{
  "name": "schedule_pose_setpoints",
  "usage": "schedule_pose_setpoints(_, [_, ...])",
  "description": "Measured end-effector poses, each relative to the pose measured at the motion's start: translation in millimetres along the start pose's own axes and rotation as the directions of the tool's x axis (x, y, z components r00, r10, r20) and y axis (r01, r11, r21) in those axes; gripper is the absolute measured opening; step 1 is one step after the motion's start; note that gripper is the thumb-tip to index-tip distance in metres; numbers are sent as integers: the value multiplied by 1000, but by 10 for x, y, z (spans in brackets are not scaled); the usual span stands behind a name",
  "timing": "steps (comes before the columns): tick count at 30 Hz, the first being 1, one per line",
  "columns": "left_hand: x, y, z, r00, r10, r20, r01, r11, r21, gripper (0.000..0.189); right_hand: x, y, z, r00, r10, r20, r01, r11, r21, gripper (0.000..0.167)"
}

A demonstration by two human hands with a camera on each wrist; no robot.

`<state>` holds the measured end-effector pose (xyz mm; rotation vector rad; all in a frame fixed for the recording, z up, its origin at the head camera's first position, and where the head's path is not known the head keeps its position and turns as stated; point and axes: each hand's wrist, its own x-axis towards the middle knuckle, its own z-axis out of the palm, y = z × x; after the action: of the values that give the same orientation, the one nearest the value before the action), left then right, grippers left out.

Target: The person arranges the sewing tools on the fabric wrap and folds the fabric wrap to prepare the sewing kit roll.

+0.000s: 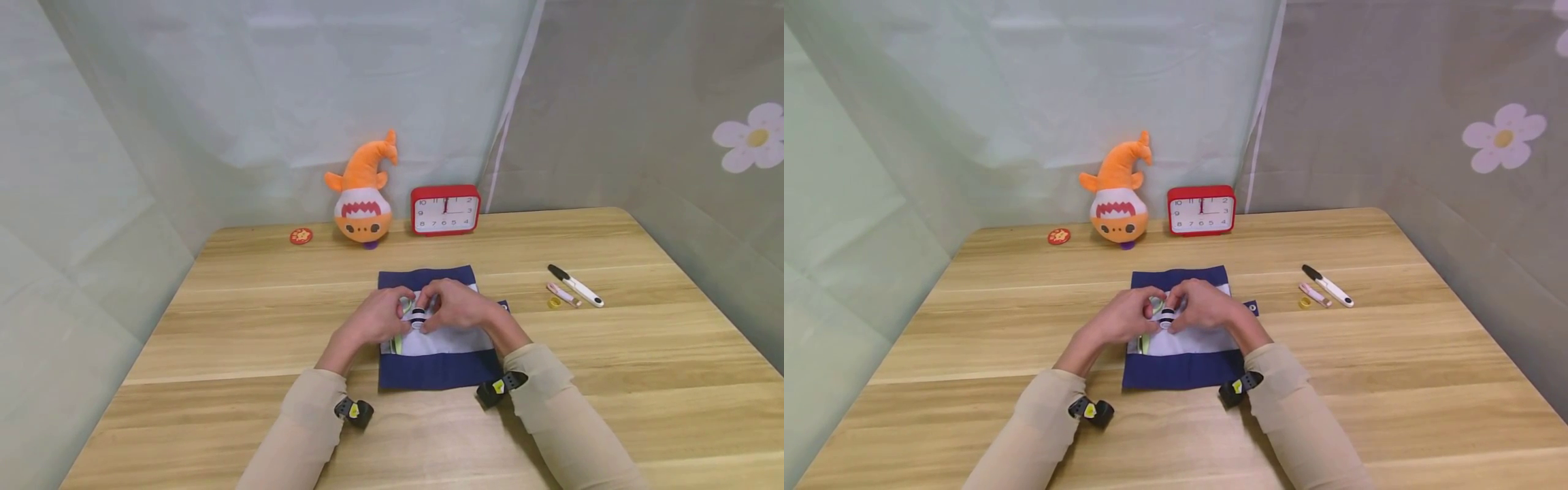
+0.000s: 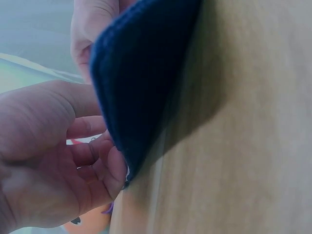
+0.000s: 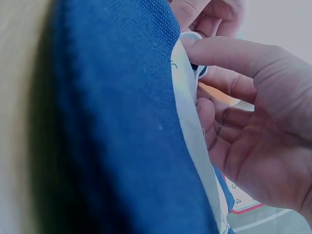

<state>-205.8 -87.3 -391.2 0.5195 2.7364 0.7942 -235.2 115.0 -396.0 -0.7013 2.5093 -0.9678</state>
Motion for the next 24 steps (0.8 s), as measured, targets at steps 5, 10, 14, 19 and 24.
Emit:
schedule_pose_setpoints(5, [6,-6,8,1000,1,2,-1,1000,0,53,-12,-2,-3,1000,-3,2,3,1000,15,23])
schedule_pose_setpoints(10, [0,1,0,1000,-7,6,7,1000,-7,53,-16,-10,3,1000,-2,-6,2,1000,24,23])
schedule_pose_setpoints(14, [0,18,-8,1000,-16,10,17,1000,-14,53,-17,-14,-1,1000,3,-9,-3,999,32,24])
schedule_pose_setpoints(19, [0,27,10,1000,-10,9,10,1000,-6,52,-22,-9,-8,1000,17,-8,-17,999,28,29])
schedule_pose_setpoints(24, [-16,36,24,1000,0,-6,0,1000,1,50,-81,-7,-78,1000,-4,-22,5,999,54,34])
